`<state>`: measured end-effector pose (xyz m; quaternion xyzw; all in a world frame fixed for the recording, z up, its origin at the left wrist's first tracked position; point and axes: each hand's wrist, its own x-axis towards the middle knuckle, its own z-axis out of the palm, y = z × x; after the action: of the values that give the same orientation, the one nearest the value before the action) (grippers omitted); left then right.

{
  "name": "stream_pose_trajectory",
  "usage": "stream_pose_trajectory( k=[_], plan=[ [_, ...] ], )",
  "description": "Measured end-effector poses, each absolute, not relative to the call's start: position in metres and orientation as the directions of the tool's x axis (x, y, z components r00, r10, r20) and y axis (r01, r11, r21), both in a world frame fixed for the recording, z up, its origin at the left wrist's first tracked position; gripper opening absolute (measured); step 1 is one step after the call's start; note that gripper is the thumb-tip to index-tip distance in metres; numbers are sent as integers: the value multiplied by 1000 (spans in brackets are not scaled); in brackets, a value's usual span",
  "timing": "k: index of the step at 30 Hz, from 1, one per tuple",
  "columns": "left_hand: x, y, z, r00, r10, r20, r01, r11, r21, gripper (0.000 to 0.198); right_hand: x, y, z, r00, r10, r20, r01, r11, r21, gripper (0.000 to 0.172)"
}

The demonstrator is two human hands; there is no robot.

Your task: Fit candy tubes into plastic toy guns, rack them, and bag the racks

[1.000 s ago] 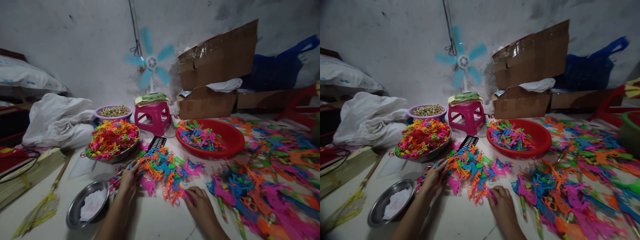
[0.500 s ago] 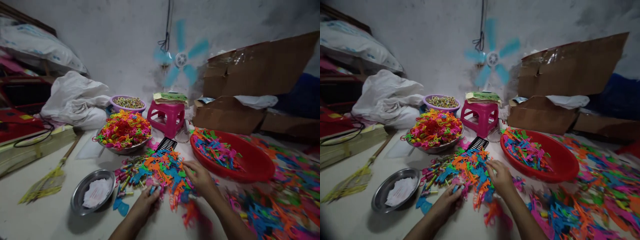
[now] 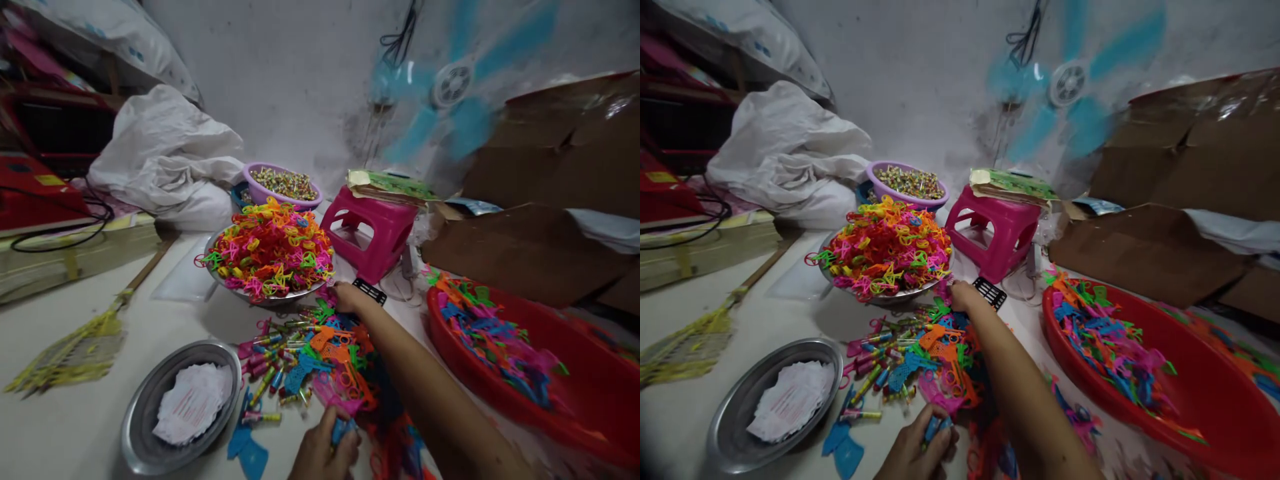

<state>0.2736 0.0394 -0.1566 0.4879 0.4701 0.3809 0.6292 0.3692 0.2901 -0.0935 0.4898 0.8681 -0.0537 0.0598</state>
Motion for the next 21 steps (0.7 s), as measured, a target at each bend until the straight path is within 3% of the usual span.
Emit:
stream_pose_trajectory(
  k=[6, 9, 11, 13, 15, 17, 21],
  plan=[
    [270, 36, -141, 267, 941, -205, -29, 221, 975, 36, 392, 263, -59, -480, 875, 57, 869, 483, -108, 25],
    [264, 34, -130, 241, 953, -184, 3, 189, 982, 35, 409, 213, -42, -391, 903, 177, 886, 421, -192, 27],
    [262, 32, -126, 225, 964, -141, -3, 145, 989, 34, 421, 163, -39, -312, 919, 239, 866, 379, -327, 25],
    [262, 27, -125, 252, 961, -112, -71, 134, 988, 33, 430, 104, -44, -200, 940, 275, 715, 332, -615, 24],
    [265, 17, -123, 305, 944, -128, -198, 194, 961, 33, 437, 43, -55, -83, 969, 232, 427, 245, -871, 23],
    [270, 0, -120, 345, 924, -165, -313, 279, 908, 34, 441, -11, -66, 17, 991, 131, 230, 124, -965, 26],
    [285, -51, -110, 381, 896, -229, -341, 367, 866, 34, 440, -82, -82, 192, 978, -86, -13, -85, -996, 35]
  ],
)
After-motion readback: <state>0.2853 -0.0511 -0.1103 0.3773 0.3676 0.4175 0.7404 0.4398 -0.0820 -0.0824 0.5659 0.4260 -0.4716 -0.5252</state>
